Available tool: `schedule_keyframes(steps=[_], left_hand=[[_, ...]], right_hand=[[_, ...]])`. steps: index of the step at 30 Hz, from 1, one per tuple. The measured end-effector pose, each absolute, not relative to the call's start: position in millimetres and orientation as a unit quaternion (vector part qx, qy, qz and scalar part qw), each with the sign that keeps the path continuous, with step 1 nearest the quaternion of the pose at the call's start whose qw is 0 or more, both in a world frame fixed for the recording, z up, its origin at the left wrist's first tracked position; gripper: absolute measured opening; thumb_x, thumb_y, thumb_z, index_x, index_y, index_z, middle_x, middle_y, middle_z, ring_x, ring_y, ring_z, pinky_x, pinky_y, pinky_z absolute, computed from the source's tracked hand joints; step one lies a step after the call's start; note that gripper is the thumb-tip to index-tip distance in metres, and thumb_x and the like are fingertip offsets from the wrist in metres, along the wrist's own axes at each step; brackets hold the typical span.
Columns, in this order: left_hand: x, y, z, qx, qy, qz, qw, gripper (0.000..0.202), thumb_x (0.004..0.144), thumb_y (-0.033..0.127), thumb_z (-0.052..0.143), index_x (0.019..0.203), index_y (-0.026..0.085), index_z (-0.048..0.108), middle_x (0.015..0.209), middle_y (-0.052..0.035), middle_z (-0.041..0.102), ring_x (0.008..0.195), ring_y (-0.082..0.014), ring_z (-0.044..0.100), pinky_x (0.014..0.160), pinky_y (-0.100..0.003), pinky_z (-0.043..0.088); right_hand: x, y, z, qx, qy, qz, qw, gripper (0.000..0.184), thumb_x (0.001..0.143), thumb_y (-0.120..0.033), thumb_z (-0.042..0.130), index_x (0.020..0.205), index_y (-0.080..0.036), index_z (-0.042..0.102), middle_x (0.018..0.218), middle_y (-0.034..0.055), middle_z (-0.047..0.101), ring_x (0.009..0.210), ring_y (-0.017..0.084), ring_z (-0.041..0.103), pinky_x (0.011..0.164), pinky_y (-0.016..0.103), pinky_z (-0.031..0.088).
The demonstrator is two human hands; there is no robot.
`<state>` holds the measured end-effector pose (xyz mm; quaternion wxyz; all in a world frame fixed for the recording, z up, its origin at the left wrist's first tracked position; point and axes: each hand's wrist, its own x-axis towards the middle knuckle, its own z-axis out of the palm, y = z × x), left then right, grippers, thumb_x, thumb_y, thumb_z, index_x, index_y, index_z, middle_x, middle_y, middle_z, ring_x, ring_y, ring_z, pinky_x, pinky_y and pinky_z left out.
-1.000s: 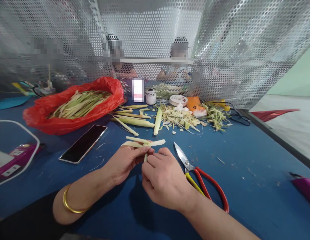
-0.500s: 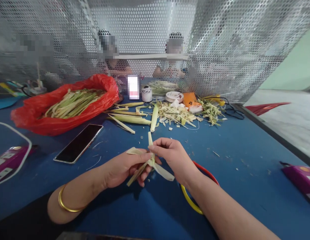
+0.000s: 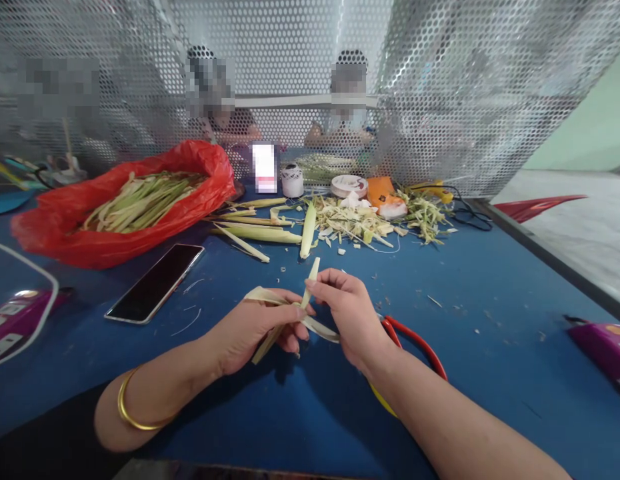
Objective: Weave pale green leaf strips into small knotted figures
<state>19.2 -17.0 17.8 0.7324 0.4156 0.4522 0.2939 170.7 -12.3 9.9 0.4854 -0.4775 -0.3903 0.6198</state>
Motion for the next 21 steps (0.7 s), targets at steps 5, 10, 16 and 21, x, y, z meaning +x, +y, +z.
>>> schedule_keyframes(steps=[5, 10, 16, 21], left_hand=[[17.4, -15.4, 14.3, 0.422, 0.436, 0.293, 0.739, 0.012, 0.081, 0.023, 0.065, 0.083, 0.012, 0.068, 0.059, -0.0015, 0.067, 0.047, -0.0086, 0.061, 0.05, -0.018, 0.05], [17.0, -16.0, 17.5, 0.418, 0.428, 0.295, 0.745, 0.017, 0.079, 0.027, 0.07, 0.085, 0.011, 0.068, 0.061, -0.0019, 0.067, 0.051, -0.0091, 0.062, 0.054, -0.019, 0.051], [18.6, -18.0, 17.1, 0.396, 0.447, 0.289, 0.748, 0.023, 0.082, 0.034, 0.067, 0.085, 0.012, 0.068, 0.061, -0.0023, 0.066, 0.05, -0.0093, 0.06, 0.052, -0.02, 0.05], [16.0, -14.0, 19.9, 0.392, 0.463, 0.357, 0.71, 0.02, 0.08, 0.032, 0.069, 0.077, 0.012, 0.065, 0.056, 0.001, 0.061, 0.044, -0.0058, 0.053, 0.046, -0.016, 0.044]], right_hand=[[170.4, -11.9, 7.3, -0.488, -0.367, 0.595, 0.523, 0.031, 0.065, -0.036, 0.078, 0.057, -0.018, 0.053, 0.052, -0.0049, 0.046, 0.05, 0.009, 0.042, 0.05, 0.024, 0.033], [169.8, -12.0, 9.2, -0.506, -0.368, 0.567, 0.536, 0.031, 0.065, -0.034, 0.077, 0.056, -0.018, 0.053, 0.052, -0.0052, 0.046, 0.049, 0.008, 0.037, 0.048, 0.023, 0.03], [171.3, -10.3, 10.1, -0.502, -0.398, 0.568, 0.516, 0.03, 0.066, -0.038, 0.077, 0.059, -0.018, 0.055, 0.055, -0.0047, 0.048, 0.053, 0.009, 0.041, 0.053, 0.025, 0.033], [174.5, -8.5, 15.1, -0.519, -0.486, 0.547, 0.441, 0.032, 0.074, -0.049, 0.07, 0.07, -0.018, 0.06, 0.065, -0.0017, 0.058, 0.059, 0.012, 0.049, 0.057, 0.025, 0.037]])
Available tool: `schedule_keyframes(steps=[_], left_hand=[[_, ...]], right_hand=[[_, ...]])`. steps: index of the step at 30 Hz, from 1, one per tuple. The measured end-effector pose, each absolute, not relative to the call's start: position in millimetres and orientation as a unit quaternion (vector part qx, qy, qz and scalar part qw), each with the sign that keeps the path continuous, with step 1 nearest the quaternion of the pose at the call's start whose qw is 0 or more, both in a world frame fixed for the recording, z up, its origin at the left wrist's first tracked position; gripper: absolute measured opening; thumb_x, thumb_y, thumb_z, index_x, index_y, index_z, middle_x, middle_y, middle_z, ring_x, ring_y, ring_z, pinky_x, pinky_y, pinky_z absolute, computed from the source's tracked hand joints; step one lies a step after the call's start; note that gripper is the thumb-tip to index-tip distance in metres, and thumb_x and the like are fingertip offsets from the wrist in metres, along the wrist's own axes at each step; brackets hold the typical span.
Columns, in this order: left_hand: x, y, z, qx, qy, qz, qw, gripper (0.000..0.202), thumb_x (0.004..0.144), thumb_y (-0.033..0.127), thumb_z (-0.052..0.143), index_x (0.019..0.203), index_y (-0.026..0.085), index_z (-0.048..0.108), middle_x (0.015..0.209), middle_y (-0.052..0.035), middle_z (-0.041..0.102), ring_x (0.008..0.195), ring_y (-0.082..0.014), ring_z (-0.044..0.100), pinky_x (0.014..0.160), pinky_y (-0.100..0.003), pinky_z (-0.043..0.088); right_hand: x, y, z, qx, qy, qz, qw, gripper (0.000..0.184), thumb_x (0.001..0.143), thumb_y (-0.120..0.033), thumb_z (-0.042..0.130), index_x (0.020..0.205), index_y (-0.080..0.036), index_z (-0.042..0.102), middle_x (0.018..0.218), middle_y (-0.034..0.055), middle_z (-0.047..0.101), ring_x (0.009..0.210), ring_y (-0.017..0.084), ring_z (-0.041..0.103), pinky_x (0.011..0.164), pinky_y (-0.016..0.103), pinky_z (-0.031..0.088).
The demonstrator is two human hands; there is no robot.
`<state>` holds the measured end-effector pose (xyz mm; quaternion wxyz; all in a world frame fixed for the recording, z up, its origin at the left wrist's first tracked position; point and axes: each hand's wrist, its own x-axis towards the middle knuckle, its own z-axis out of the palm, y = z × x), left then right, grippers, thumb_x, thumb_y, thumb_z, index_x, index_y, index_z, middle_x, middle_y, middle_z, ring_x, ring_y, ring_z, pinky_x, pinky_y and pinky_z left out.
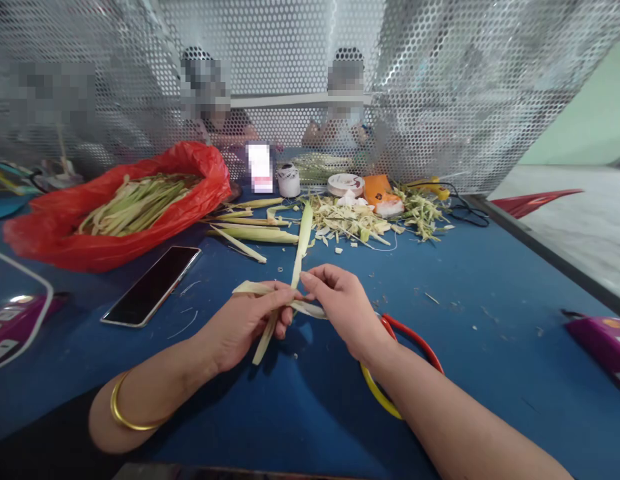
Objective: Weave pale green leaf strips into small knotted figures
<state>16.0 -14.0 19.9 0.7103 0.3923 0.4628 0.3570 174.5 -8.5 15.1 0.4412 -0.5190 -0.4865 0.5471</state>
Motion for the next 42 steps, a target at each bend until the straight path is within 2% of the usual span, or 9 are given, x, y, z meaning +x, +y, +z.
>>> schedule_keyframes(steps=[3, 5, 10, 19, 25, 28, 34, 37, 42], left_hand=[[12.1, -9.6, 23.5, 0.382, 0.448, 0.386, 0.71, 0.029, 0.075, 0.04, 0.073, 0.076, 0.013, 0.063, 0.058, 0.0021, 0.059, 0.045, -0.0061, 0.053, 0.046, -0.017, 0.044], [10.2, -7.6, 25.2, 0.394, 0.444, 0.384, 0.707, 0.029, 0.068, 0.035, 0.08, 0.078, 0.013, 0.064, 0.057, 0.0031, 0.058, 0.045, -0.0057, 0.052, 0.045, -0.017, 0.044], [9.6, -7.2, 26.4, 0.411, 0.45, 0.361, 0.706, 0.022, 0.069, 0.027, 0.079, 0.077, 0.013, 0.064, 0.055, 0.0023, 0.058, 0.046, -0.0065, 0.052, 0.044, -0.017, 0.045], [9.0, -3.8, 25.9, 0.388, 0.48, 0.353, 0.703, 0.01, 0.072, 0.015, 0.071, 0.076, 0.012, 0.062, 0.051, 0.0007, 0.059, 0.042, -0.0072, 0.051, 0.041, -0.017, 0.044], [5.5, -1.1, 25.9, 0.394, 0.481, 0.364, 0.693, 0.007, 0.074, 0.013, 0.07, 0.077, 0.012, 0.064, 0.051, 0.0019, 0.058, 0.043, -0.0067, 0.051, 0.043, -0.017, 0.046], [3.8, -1.6, 27.6, 0.4, 0.457, 0.356, 0.71, 0.014, 0.075, 0.02, 0.072, 0.086, 0.012, 0.068, 0.058, 0.0012, 0.061, 0.048, -0.0067, 0.055, 0.05, -0.019, 0.049], [2.3, -3.0, 28.9, 0.436, 0.409, 0.331, 0.73, 0.04, 0.079, 0.026, 0.069, 0.118, 0.017, 0.062, 0.072, -0.0007, 0.065, 0.055, -0.0111, 0.061, 0.056, -0.025, 0.053], [3.4, -3.4, 29.3, 0.437, 0.414, 0.326, 0.729, 0.031, 0.079, 0.025, 0.067, 0.108, 0.016, 0.063, 0.068, -0.0001, 0.064, 0.051, -0.0105, 0.06, 0.054, -0.024, 0.051], [6.8, -5.2, 28.0, 0.427, 0.438, 0.302, 0.731, 0.022, 0.073, 0.02, 0.07, 0.093, 0.013, 0.064, 0.064, -0.0009, 0.063, 0.05, -0.0106, 0.058, 0.053, -0.024, 0.049]], right_hand=[[177.0, -9.9, 21.2, -0.49, -0.587, 0.542, 0.349, 0.034, 0.079, -0.049, 0.064, 0.068, -0.018, 0.06, 0.066, 0.0006, 0.062, 0.064, 0.014, 0.057, 0.063, 0.028, 0.043], [178.2, -11.3, 23.7, -0.485, -0.621, 0.524, 0.322, 0.033, 0.081, -0.046, 0.062, 0.063, -0.019, 0.058, 0.06, -0.0002, 0.06, 0.06, 0.014, 0.057, 0.062, 0.028, 0.043], [180.9, -11.0, 25.2, -0.495, -0.61, 0.522, 0.332, 0.027, 0.076, -0.04, 0.066, 0.06, -0.019, 0.06, 0.052, -0.0028, 0.054, 0.05, 0.011, 0.05, 0.053, 0.025, 0.041], [189.3, -8.3, 30.8, -0.49, -0.578, 0.564, 0.327, 0.028, 0.069, -0.041, 0.073, 0.056, -0.019, 0.063, 0.044, -0.0026, 0.052, 0.045, 0.01, 0.045, 0.046, 0.023, 0.04], [189.4, -6.8, 34.9, -0.494, -0.582, 0.561, 0.321, 0.028, 0.066, -0.042, 0.074, 0.054, -0.019, 0.062, 0.045, -0.0024, 0.051, 0.046, 0.012, 0.046, 0.046, 0.024, 0.039], [191.2, -5.6, 36.0, -0.497, -0.606, 0.536, 0.315, 0.032, 0.067, -0.043, 0.074, 0.051, -0.019, 0.06, 0.047, -0.0014, 0.052, 0.049, 0.012, 0.046, 0.049, 0.024, 0.038], [190.0, -5.6, 27.4, -0.518, -0.573, 0.522, 0.361, 0.042, 0.077, -0.06, 0.064, 0.069, -0.019, 0.062, 0.057, -0.0022, 0.052, 0.05, 0.01, 0.038, 0.047, 0.024, 0.027], [185.5, -6.2, 19.3, -0.531, -0.528, 0.529, 0.4, 0.043, 0.073, -0.06, 0.068, 0.068, -0.018, 0.059, 0.057, -0.0033, 0.049, 0.051, 0.01, 0.036, 0.048, 0.024, 0.025], [179.6, -6.0, 11.7, -0.533, -0.498, 0.519, 0.445, 0.038, 0.072, -0.053, 0.071, 0.067, -0.018, 0.061, 0.059, -0.0027, 0.052, 0.057, 0.011, 0.043, 0.055, 0.025, 0.033]])
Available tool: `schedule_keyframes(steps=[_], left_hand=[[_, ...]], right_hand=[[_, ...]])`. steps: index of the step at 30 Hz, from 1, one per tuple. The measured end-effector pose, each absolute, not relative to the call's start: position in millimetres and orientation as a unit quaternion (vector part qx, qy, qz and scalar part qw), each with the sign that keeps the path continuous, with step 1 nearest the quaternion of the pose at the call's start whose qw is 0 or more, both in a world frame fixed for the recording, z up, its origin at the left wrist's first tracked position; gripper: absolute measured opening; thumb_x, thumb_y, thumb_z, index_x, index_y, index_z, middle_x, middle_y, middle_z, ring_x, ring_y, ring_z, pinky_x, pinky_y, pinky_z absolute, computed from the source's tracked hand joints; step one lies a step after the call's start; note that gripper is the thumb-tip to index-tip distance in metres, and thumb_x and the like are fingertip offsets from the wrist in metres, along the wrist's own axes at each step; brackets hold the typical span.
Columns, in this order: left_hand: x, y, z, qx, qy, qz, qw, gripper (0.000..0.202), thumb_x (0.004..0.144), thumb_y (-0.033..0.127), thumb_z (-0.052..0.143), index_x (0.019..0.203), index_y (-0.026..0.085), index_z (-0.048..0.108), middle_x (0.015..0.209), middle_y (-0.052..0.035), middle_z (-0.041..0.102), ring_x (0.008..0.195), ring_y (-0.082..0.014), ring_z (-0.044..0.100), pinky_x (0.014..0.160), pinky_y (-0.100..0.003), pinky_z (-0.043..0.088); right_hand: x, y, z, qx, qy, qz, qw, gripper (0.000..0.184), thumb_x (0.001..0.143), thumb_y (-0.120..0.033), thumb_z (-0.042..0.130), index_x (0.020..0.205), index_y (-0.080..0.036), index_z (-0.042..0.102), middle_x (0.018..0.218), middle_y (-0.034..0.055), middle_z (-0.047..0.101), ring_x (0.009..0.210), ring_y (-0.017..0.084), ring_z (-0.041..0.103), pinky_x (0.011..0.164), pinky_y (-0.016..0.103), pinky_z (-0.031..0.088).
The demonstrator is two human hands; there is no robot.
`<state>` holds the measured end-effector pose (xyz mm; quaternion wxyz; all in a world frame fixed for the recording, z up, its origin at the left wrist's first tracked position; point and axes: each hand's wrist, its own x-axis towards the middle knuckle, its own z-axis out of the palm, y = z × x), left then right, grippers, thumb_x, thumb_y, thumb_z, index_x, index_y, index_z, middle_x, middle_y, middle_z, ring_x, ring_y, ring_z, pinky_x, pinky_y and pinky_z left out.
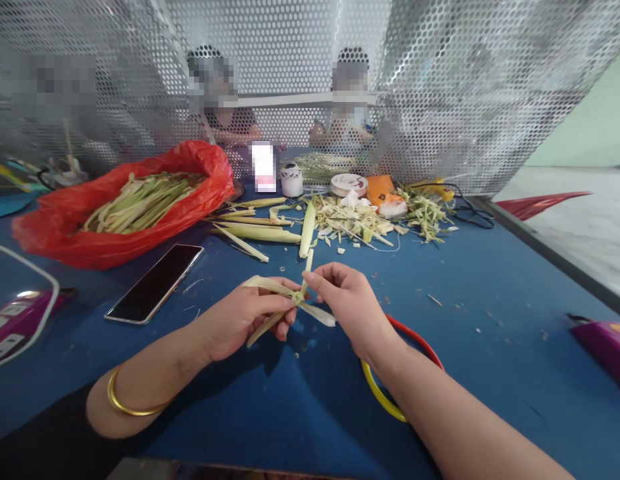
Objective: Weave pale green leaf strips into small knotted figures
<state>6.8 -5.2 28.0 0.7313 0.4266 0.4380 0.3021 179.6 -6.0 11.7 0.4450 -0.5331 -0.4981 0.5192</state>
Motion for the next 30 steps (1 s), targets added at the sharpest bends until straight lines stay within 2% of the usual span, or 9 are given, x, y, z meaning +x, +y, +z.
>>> schedule_keyframes(steps=[3, 5, 7, 10, 12, 14, 19, 25, 30], left_hand=[[8.7, -6.4, 25.1, 0.424, 0.434, 0.298, 0.737, 0.022, 0.072, 0.025, 0.073, 0.089, 0.013, 0.066, 0.062, 0.0009, 0.06, 0.049, -0.009, 0.054, 0.05, -0.023, 0.047], [10.0, -7.3, 23.3, 0.429, 0.442, 0.301, 0.728, 0.024, 0.072, 0.032, 0.075, 0.085, 0.013, 0.068, 0.06, 0.0031, 0.055, 0.048, -0.0078, 0.05, 0.048, -0.022, 0.045], [11.3, -8.8, 21.9, 0.45, 0.452, 0.305, 0.707, 0.025, 0.071, 0.034, 0.076, 0.083, 0.014, 0.069, 0.058, 0.0046, 0.051, 0.048, -0.0076, 0.047, 0.046, -0.021, 0.042], [12.9, -11.8, 19.9, 0.503, 0.453, 0.281, 0.68, 0.018, 0.072, 0.029, 0.072, 0.065, 0.015, 0.064, 0.05, 0.0051, 0.049, 0.045, -0.0074, 0.045, 0.046, -0.021, 0.039], [13.8, -13.8, 18.3, 0.523, 0.454, 0.267, 0.67, 0.024, 0.071, 0.026, 0.071, 0.055, 0.016, 0.055, 0.045, 0.0056, 0.047, 0.042, -0.0071, 0.043, 0.046, -0.021, 0.038], [14.7, -15.5, 17.2, 0.525, 0.457, 0.264, 0.668, 0.025, 0.067, 0.026, 0.072, 0.054, 0.017, 0.053, 0.045, 0.006, 0.046, 0.043, -0.0076, 0.043, 0.045, -0.021, 0.038], [16.5, -17.8, 20.8, 0.515, 0.459, 0.246, 0.681, 0.026, 0.066, 0.03, 0.076, 0.056, 0.017, 0.056, 0.047, 0.0056, 0.049, 0.042, -0.0073, 0.044, 0.045, -0.021, 0.038], [16.1, -19.3, 23.5, 0.514, 0.426, 0.22, 0.711, 0.031, 0.08, 0.041, 0.065, 0.063, 0.016, 0.064, 0.057, 0.002, 0.058, 0.043, -0.008, 0.054, 0.048, -0.021, 0.045], [13.5, -18.7, 22.0, 0.532, 0.409, 0.199, 0.715, 0.023, 0.078, 0.037, 0.068, 0.071, 0.015, 0.07, 0.055, 0.0033, 0.056, 0.043, -0.0087, 0.055, 0.05, -0.022, 0.049]], right_hand=[[177.7, -6.2, 11.3, -0.536, -0.499, 0.502, 0.46, 0.032, 0.07, -0.048, 0.073, 0.074, -0.018, 0.061, 0.065, -0.0007, 0.057, 0.061, 0.014, 0.05, 0.061, 0.029, 0.04], [177.6, -7.5, 13.3, -0.565, -0.534, 0.392, 0.492, 0.034, 0.069, -0.041, 0.075, 0.092, -0.019, 0.063, 0.082, 0.0042, 0.062, 0.074, 0.02, 0.057, 0.068, 0.033, 0.044], [178.6, -9.4, 17.0, -0.569, -0.609, 0.253, 0.492, 0.036, 0.074, -0.035, 0.072, 0.107, -0.023, 0.064, 0.102, 0.009, 0.063, 0.093, 0.025, 0.059, 0.077, 0.038, 0.045], [179.9, -12.0, 22.2, -0.505, -0.73, 0.178, 0.425, 0.016, 0.083, -0.033, 0.066, 0.097, -0.027, 0.072, 0.106, 0.0081, 0.066, 0.101, 0.027, 0.058, 0.088, 0.043, 0.042], [179.6, -12.7, 22.8, -0.463, -0.765, 0.222, 0.388, 0.007, 0.083, -0.032, 0.068, 0.084, -0.028, 0.074, 0.097, 0.0053, 0.068, 0.095, 0.025, 0.061, 0.088, 0.042, 0.042], [178.5, -12.8, 20.9, -0.443, -0.759, 0.293, 0.376, 0.004, 0.081, -0.029, 0.069, 0.08, -0.028, 0.073, 0.091, 0.0035, 0.068, 0.09, 0.023, 0.062, 0.083, 0.039, 0.044], [176.4, -13.9, 19.8, -0.445, -0.72, 0.351, 0.401, 0.01, 0.078, -0.022, 0.069, 0.068, -0.024, 0.066, 0.079, 0.0001, 0.064, 0.075, 0.017, 0.06, 0.072, 0.032, 0.046], [176.2, -17.0, 29.1, -0.494, -0.618, 0.46, 0.404, 0.012, 0.079, -0.029, 0.064, 0.07, -0.021, 0.059, 0.06, -0.0043, 0.054, 0.046, 0.009, 0.045, 0.042, 0.024, 0.036], [172.5, -18.0, 24.3, -0.498, -0.569, 0.485, 0.439, 0.015, 0.077, -0.028, 0.065, 0.067, -0.02, 0.058, 0.057, -0.0049, 0.052, 0.046, 0.008, 0.044, 0.042, 0.022, 0.036]])
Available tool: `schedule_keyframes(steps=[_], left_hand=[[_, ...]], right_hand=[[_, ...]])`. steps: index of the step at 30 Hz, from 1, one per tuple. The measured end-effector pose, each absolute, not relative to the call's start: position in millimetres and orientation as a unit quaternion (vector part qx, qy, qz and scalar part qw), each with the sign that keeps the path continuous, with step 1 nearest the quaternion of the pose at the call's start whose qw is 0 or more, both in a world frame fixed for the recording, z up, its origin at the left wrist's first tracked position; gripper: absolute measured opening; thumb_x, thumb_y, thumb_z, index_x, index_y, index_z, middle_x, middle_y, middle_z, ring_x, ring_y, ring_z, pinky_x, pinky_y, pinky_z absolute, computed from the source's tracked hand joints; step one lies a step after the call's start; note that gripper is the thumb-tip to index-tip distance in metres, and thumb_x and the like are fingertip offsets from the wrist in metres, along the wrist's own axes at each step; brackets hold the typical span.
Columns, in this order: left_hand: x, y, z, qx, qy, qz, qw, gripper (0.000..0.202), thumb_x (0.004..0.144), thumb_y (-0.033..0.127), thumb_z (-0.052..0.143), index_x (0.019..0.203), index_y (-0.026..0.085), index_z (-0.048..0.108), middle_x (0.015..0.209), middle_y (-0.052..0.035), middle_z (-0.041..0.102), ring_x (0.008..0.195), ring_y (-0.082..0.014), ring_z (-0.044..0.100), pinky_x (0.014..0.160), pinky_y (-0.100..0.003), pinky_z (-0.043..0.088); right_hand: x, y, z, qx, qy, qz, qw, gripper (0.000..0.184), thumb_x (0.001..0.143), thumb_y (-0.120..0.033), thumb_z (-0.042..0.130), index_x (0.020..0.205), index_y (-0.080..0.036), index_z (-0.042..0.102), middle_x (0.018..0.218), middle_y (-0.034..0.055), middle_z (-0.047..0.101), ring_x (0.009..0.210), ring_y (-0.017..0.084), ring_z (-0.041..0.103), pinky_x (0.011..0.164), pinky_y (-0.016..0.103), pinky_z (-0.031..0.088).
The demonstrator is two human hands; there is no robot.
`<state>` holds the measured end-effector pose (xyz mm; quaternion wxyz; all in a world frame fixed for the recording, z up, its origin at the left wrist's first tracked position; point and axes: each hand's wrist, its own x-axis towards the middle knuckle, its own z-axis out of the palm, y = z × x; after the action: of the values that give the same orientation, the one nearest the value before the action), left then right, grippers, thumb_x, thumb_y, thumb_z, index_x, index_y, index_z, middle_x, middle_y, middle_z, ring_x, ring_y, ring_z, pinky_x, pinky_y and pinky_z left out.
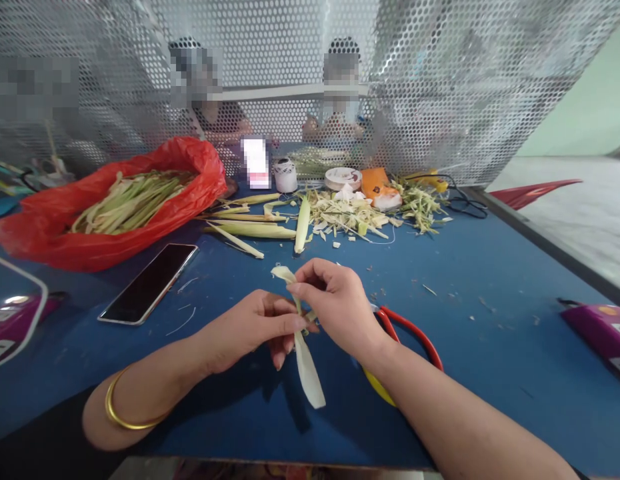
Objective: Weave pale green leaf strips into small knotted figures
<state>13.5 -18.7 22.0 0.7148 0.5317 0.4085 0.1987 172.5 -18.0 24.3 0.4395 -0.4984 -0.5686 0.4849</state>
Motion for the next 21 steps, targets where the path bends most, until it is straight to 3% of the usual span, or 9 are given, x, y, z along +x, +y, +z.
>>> schedule_keyframes(steps=[4, 7, 10, 14, 21], left_hand=[[12.0, -17.5, 22.3, 0.517, 0.412, 0.177, 0.729, 0.03, 0.078, 0.043, 0.069, 0.068, 0.014, 0.067, 0.057, 0.001, 0.061, 0.042, -0.0086, 0.057, 0.044, -0.018, 0.043], [11.9, -16.3, 19.2, 0.448, 0.381, 0.166, 0.791, 0.042, 0.087, 0.049, 0.054, 0.075, 0.012, 0.068, 0.057, -0.0029, 0.064, 0.04, -0.0095, 0.057, 0.042, -0.018, 0.044], [12.2, -14.9, 16.6, 0.387, 0.357, 0.157, 0.836, 0.043, 0.092, 0.042, 0.043, 0.085, 0.01, 0.07, 0.053, -0.0041, 0.064, 0.037, -0.0103, 0.055, 0.041, -0.019, 0.045], [12.7, -14.0, 17.7, 0.367, 0.37, 0.175, 0.835, 0.03, 0.088, 0.03, 0.049, 0.087, 0.009, 0.071, 0.048, -0.0022, 0.061, 0.034, -0.0101, 0.053, 0.04, -0.019, 0.045], [10.8, -13.4, 16.7, 0.363, 0.414, 0.184, 0.814, 0.023, 0.078, 0.03, 0.064, 0.083, 0.009, 0.072, 0.055, -0.0025, 0.064, 0.038, -0.0095, 0.056, 0.043, -0.019, 0.047]], right_hand=[[169.8, -19.1, 23.3, -0.504, -0.542, 0.516, 0.432, 0.017, 0.078, -0.031, 0.065, 0.069, -0.02, 0.056, 0.056, -0.0052, 0.053, 0.045, 0.007, 0.042, 0.04, 0.02, 0.035], [170.3, -19.0, 25.9, -0.504, -0.515, 0.559, 0.411, 0.02, 0.076, -0.035, 0.068, 0.072, -0.02, 0.055, 0.059, -0.0051, 0.053, 0.047, 0.007, 0.042, 0.038, 0.017, 0.033], [171.5, -18.0, 26.8, -0.488, -0.486, 0.591, 0.42, 0.024, 0.072, -0.037, 0.072, 0.071, -0.02, 0.056, 0.059, -0.0058, 0.051, 0.048, 0.006, 0.04, 0.037, 0.016, 0.031], [171.4, -16.8, 23.7, -0.462, -0.49, 0.607, 0.422, 0.024, 0.074, -0.035, 0.072, 0.069, -0.019, 0.056, 0.054, -0.007, 0.049, 0.045, 0.006, 0.039, 0.039, 0.017, 0.032], [170.1, -17.3, 18.3, -0.464, -0.517, 0.581, 0.423, 0.019, 0.077, -0.031, 0.068, 0.069, -0.019, 0.056, 0.056, -0.0066, 0.052, 0.046, 0.006, 0.045, 0.041, 0.017, 0.036]])
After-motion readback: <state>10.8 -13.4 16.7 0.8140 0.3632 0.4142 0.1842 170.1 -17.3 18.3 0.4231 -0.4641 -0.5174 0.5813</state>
